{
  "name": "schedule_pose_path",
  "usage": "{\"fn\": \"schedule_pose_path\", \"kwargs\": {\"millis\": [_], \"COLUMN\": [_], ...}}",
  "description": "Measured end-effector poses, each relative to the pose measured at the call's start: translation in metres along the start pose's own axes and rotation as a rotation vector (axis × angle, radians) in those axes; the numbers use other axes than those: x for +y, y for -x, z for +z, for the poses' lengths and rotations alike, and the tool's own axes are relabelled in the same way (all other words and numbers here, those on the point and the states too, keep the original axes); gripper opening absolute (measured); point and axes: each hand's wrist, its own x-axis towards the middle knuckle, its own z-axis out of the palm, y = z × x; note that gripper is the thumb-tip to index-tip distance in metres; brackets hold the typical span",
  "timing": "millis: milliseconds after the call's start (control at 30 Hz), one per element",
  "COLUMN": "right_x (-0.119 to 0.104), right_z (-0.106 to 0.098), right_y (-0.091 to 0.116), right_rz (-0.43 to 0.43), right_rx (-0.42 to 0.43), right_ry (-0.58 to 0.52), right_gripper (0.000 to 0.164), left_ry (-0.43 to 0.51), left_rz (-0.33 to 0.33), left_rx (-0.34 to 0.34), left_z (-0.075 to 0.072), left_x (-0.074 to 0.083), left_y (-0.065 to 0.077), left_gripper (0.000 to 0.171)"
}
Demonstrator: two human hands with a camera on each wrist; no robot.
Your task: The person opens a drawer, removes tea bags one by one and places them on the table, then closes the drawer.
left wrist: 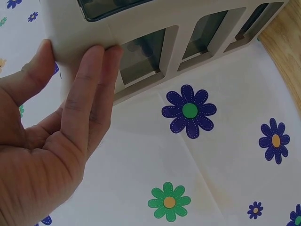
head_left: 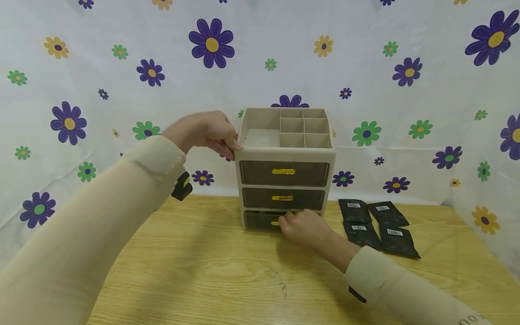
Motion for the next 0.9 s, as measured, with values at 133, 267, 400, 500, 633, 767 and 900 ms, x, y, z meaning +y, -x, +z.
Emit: {"fn": "schedule_pose_path", "kwargs": {"millis": [133, 267, 400, 500, 633, 767, 900], "right_x": [0.000, -0.001, -0.002, -0.004, -0.006, -0.008, -0.010], "right_z": [-0.001, -0.003, -0.006, -0.008, -0.010, -0.012, -0.013], "right_y": [0.000, 0.001, 0.002, 0.003, 0.004, 0.004, 0.005], "right_rz": [-0.004, -0.010, -0.013, -0.016, -0.026, -0.036, -0.039], "right_rx": [0.005, 0.009, 0.010, 0.004, 0.007, 0.016, 0.005], "right_ry": [0.004, -0.002, -0.019, -0.030, -0.031, -0.027, -0.020], "right_gripper": [0.008, 0.011, 0.013, 0.014, 0.015, 0.014, 0.013], "left_ry": [0.002, 0.005, 0.001, -0.001, -0.001, -0.007, -0.010], "left_rz": [-0.002, -0.001, 0.003, 0.007, 0.007, 0.003, 0.001], "left_rx": [0.001, 0.004, 0.008, 0.009, 0.007, 0.008, 0.016], "left_z": [-0.001, 0.000, 0.001, 0.001, 0.001, 0.001, 0.001], "left_x": [0.001, 0.001, 0.001, 0.001, 0.001, 0.001, 0.000], "left_y": [-0.001, 0.000, 0.001, 0.001, 0.001, 0.001, 0.001], "left_gripper": [0.033, 0.029, 0.029, 0.030, 0.030, 0.031, 0.031]}}
